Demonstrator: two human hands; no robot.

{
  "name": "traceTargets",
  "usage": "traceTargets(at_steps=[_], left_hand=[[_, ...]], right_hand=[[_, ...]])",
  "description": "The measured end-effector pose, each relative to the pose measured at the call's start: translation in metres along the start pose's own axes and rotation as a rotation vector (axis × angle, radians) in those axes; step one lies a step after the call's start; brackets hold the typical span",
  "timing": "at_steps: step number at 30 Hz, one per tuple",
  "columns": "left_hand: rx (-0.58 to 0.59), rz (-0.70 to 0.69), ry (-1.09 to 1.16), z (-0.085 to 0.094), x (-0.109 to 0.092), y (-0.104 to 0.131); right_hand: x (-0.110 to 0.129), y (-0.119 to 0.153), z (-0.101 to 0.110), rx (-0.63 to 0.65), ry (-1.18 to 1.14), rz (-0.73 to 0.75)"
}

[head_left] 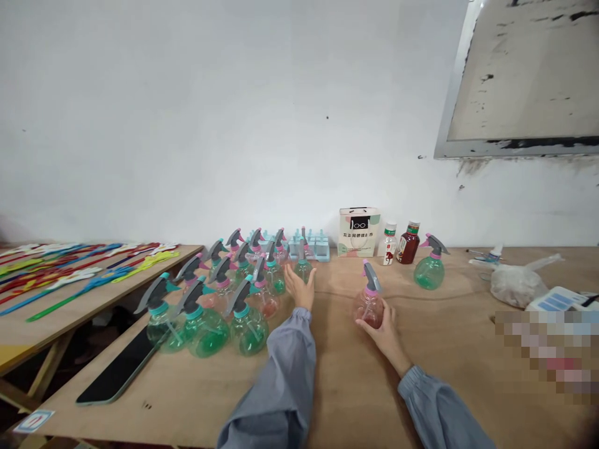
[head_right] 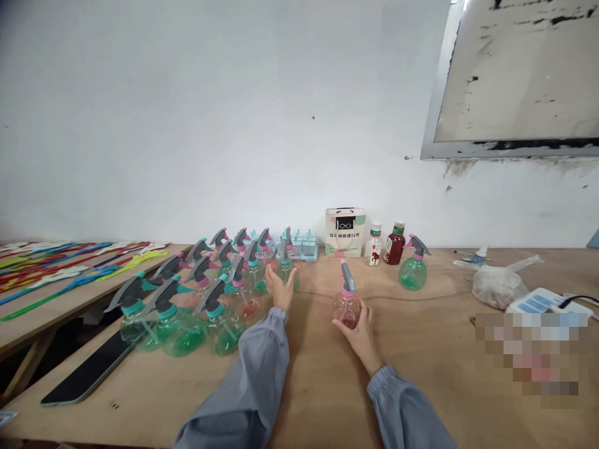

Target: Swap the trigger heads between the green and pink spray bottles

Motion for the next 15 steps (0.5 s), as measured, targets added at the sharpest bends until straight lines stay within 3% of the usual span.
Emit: traceTargets(at_steps=[2,3,6,8,10,12,15], left_hand=[[-0.035,-0.098,0.136,0.009,-0.011,0.022],[0.021,-0.178,0.219,0.012,-0.018,0.036],[0.448,-0.368,0.411,0.015,-0.037,0.077],[0.672,-0.354,0.447,0.014,-0.045,0.096],[0.694,-0.268,0.439,0.015,-0.051,0.103],[0.597,-0.187,0.43,0.02,-0.054,0.101],[0.567,-0.125,0.466,0.028,-0.057,0.091]], right_hand=[[0.001,0.001,-0.002,0.027,-0.038,0.022],[0.002,0.002,-0.003,0.044,-0.062,0.039],[0.01,0.011,-0.012,0.092,-0.135,0.099],[0.02,0.022,-0.018,0.137,-0.181,0.163],[0.031,0.033,-0.023,0.205,-0.173,0.238],[0.037,0.039,-0.022,0.265,-0.105,0.282],[0.031,0.021,-0.006,0.214,-0.048,0.218]])
Point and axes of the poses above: each hand's wrist, its own y-axis away from the middle knuckle, its own z-axis out of the back of the hand, x = y × z, the point moved 2 cm from there along -y, towards the middle knuckle, and after that the axes turned 8 degrees about y, right-handed, at the moved point
